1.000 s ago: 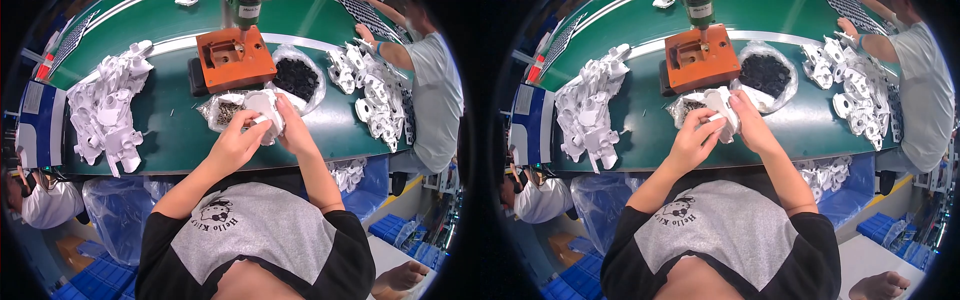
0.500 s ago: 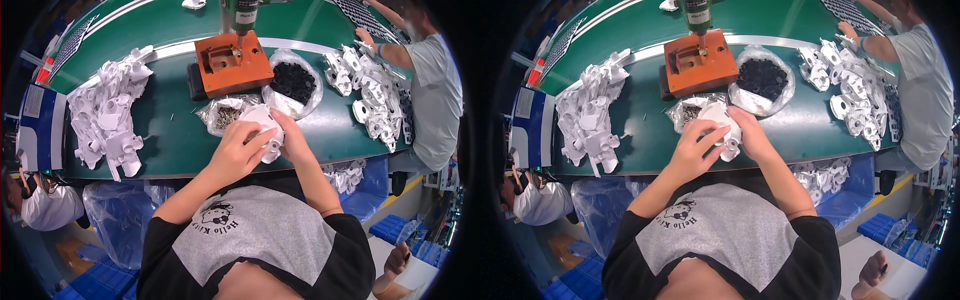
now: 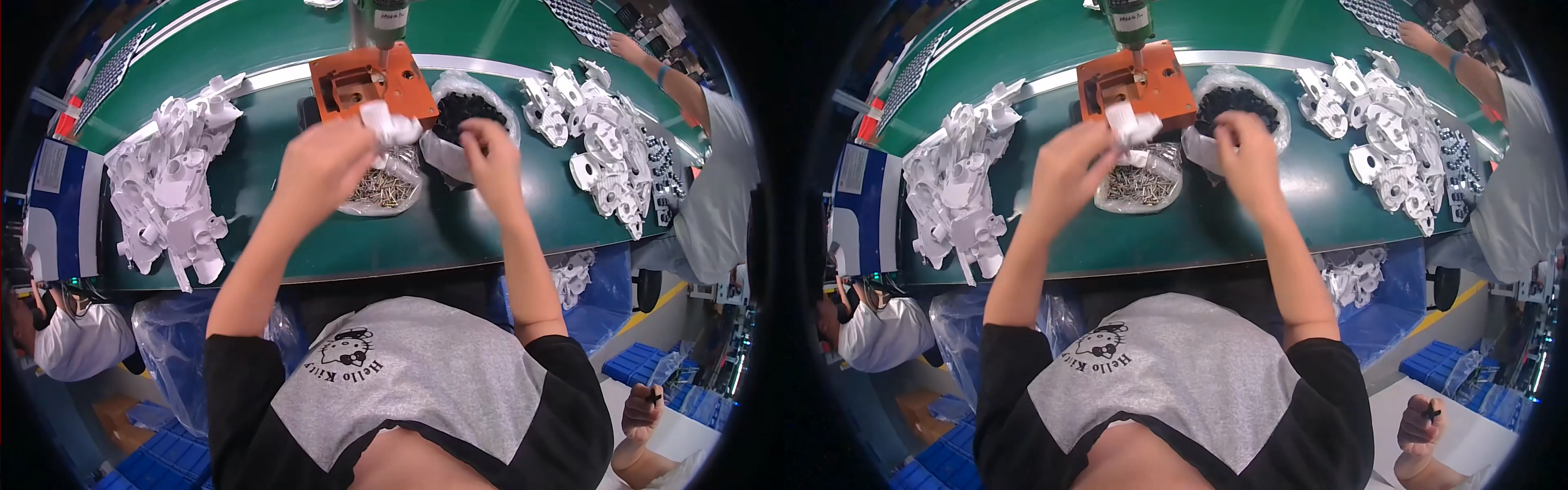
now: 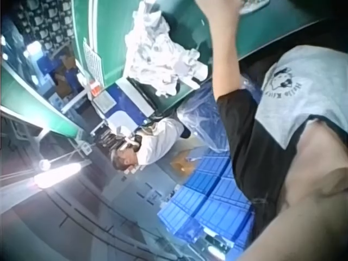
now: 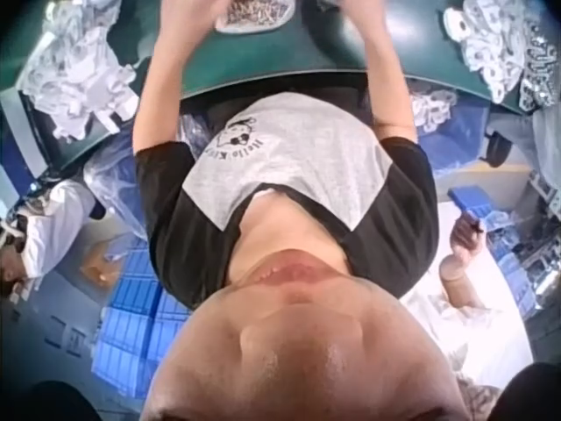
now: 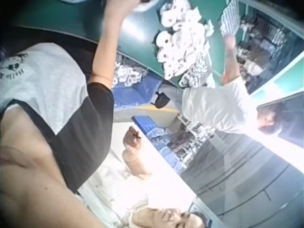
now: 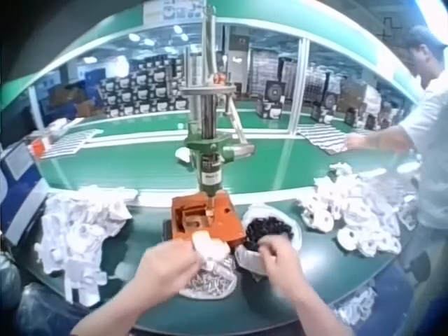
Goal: Assembling white plastic housings with black rubber rings and screws using a manual press machine.
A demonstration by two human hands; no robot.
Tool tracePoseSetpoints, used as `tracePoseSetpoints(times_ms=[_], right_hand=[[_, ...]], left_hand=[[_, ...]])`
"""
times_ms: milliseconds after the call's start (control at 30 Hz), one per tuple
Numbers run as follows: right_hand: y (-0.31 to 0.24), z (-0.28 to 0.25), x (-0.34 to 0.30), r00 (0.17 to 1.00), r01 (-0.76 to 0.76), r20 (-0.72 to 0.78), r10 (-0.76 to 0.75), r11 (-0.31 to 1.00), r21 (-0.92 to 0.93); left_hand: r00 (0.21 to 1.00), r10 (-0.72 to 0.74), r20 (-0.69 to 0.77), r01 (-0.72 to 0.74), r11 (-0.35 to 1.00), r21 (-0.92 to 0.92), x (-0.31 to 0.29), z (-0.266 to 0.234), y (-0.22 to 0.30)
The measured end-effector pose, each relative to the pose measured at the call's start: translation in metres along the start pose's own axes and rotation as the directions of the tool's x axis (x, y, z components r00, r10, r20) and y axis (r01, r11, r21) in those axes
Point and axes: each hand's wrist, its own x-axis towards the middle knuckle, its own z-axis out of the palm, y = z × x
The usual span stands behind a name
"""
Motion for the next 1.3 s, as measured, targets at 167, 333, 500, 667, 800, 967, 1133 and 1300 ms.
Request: tracePoseSetpoints(times_ms=[167,333,500,667,800,967,1133,1300], right_hand=[[0.061,0.011,0.034,0.999,-0.03,0.018,0.042,0.891,-0.452],[0.058,0.01,0.031,0.999,-0.026,-0.054,0.007,0.93,-0.366],[0.057,0.001,0.028,0.991,-0.103,-0.105,0.083,0.973,-0.204],[0.026,0.003,0.028,0.988,-0.103,-0.115,0.106,0.994,0.03],[0.002,0.024,0.048,0.998,-0.027,0.066,0.018,0.992,0.127],[0.007,0.074,0.104,0.982,0.048,0.17,-0.078,0.984,0.173],[0.042,0.097,0.129,0.966,0.087,0.24,-0.092,0.996,0.032],[0.015,0.098,0.117,0.978,0.174,0.155,-0.142,0.96,-0.22]], left_hand=[[0.998,-0.057,0.002,0.053,0.949,0.311,0.031,0.035,-0.044],[0.994,-0.034,-0.105,0.073,0.913,0.401,0.035,0.064,-0.06],[0.998,-0.004,-0.064,0.023,0.954,0.298,0.024,0.061,-0.068],[0.988,-0.143,0.051,0.127,0.963,0.238,0.018,0.056,-0.069],[0.993,-0.112,-0.025,0.115,0.959,0.258,0.005,0.064,-0.065],[0.989,-0.146,-0.037,0.15,0.965,0.215,0.001,0.064,-0.065],[0.991,-0.103,-0.08,0.118,0.969,0.217,0.003,0.071,-0.066],[0.99,-0.088,-0.111,0.111,0.967,0.23,0.0,0.07,-0.07]])
